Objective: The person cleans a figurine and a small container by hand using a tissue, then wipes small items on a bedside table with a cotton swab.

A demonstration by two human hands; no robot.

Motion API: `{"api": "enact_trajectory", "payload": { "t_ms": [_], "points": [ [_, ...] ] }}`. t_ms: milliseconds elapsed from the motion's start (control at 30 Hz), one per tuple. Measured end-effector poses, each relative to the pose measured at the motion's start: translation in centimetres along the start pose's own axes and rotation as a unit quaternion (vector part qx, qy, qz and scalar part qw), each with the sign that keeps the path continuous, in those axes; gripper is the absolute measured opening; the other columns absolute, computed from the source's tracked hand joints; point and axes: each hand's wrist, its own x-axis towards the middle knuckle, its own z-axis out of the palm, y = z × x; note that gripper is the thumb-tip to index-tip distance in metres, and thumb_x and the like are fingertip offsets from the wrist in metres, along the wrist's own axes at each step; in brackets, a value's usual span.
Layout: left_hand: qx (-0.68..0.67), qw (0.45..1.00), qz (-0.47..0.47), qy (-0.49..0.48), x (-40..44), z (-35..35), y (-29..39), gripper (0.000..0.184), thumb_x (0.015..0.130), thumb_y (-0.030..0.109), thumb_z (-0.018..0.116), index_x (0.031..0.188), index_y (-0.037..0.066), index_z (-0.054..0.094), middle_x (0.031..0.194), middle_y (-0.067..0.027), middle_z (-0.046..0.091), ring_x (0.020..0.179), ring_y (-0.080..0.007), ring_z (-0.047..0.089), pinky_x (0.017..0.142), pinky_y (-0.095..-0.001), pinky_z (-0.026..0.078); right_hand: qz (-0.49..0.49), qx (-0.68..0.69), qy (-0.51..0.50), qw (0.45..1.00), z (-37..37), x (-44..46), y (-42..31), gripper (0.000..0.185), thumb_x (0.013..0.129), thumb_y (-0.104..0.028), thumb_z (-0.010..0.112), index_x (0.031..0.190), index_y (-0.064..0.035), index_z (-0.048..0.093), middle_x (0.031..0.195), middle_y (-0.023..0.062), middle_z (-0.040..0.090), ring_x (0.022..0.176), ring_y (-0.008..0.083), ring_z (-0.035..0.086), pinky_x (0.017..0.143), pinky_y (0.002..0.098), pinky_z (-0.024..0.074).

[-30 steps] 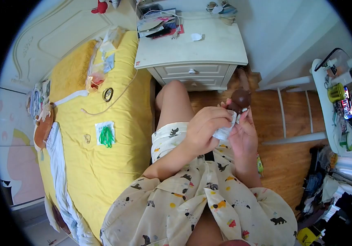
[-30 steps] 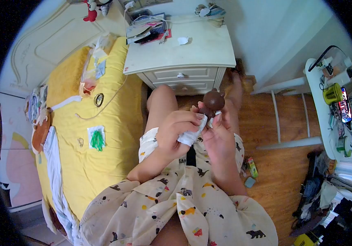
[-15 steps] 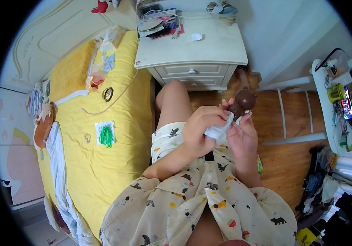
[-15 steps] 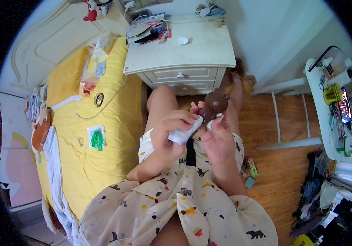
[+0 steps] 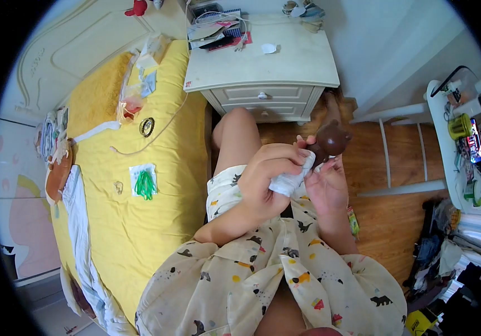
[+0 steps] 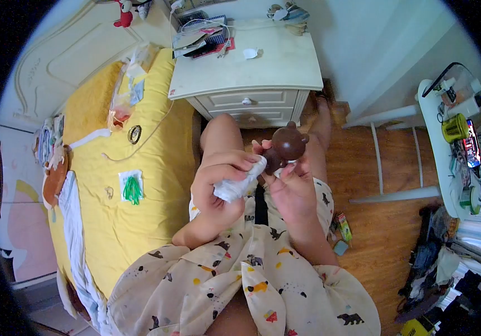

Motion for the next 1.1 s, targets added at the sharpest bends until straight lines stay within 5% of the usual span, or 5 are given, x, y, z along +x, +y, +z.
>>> {"api": "enact_trajectory", "payload": {
  "t_ms": [200, 300, 533, 867, 1100],
  "points": [
    [0.086, 0.974, 0.138, -0.157, 1.3, -1.4, -0.8, 0.026, 0.072, 0.004, 0.068, 0.097, 0.003, 0.059, 0.099, -0.0151, 0.065, 0.09, -0.0315, 0.064, 0.077, -0.0402, 0.052, 0.002, -0.004, 0.006, 1.0, 0.3, 0.1, 0.3, 0.049, 0.091, -0.015, 0.064, 0.135, -0.0133, 0.042, 0.13, 0.0186, 0.052, 0.125, 0.0347, 0.049, 0.106, 0.045, 0.0415],
    [0.108, 0.971, 0.156, -0.145, 1.3, -1.6, -1.1, 0.026, 0.074, 0.011, 0.067, 0.098, 0.003, 0.059, 0.099, -0.0145, 0.065, 0.09, -0.0328, 0.064, 0.077, -0.04, 0.052, 0.001, -0.013, 0.004, 1.0, 0.6, -0.1, 0.2, 0.05, 0.091, -0.014, 0.064, 0.135, -0.0136, 0.041, 0.13, 0.0192, 0.052, 0.125, 0.0346, 0.049, 0.106, 0.0453, 0.0412],
    [0.113, 0.992, 0.061, -0.021, 1.8, -2.3, -0.2, 0.033, 0.067, -0.006, 0.073, 0.094, 0.004, 0.058, 0.096, -0.0133, 0.065, 0.091, -0.0314, 0.066, 0.077, -0.0399, 0.051, -0.002, -0.013, -0.036, 0.999, 0.4, -0.3, 0.1, 0.051, 0.097, -0.018, 0.055, 0.142, -0.0069, 0.034, 0.137, 0.0181, 0.048, 0.132, 0.0337, 0.043, 0.109, 0.0456, 0.0388],
    [0.125, 0.982, 0.097, -0.104, 1.1, -1.5, -1.0, 0.034, 0.066, 0.0, 0.07, 0.098, 0.002, 0.059, 0.1, -0.0134, 0.065, 0.089, -0.0323, 0.064, 0.08, -0.0419, 0.051, -0.011, -0.048, 0.02, 0.999, 1.7, 0.0, -0.1, 0.051, 0.096, -0.01, 0.055, 0.142, -0.0122, 0.033, 0.141, 0.0233, 0.044, 0.127, 0.036, 0.048, 0.104, 0.047, 0.0439],
    [0.129, 0.98, 0.087, -0.127, 0.4, -1.1, -1.3, 0.037, 0.06, -0.004, 0.065, 0.097, 0.001, 0.059, 0.101, -0.0139, 0.064, 0.093, -0.0337, 0.062, 0.081, -0.0429, 0.05, -0.049, -0.158, 0.022, 0.986, 1.4, -0.1, -0.5, 0.05, 0.095, -0.006, 0.055, 0.141, -0.0046, 0.034, 0.136, 0.0254, 0.049, 0.126, 0.0335, 0.05, 0.103, 0.0448, 0.0438]
  ]
}}
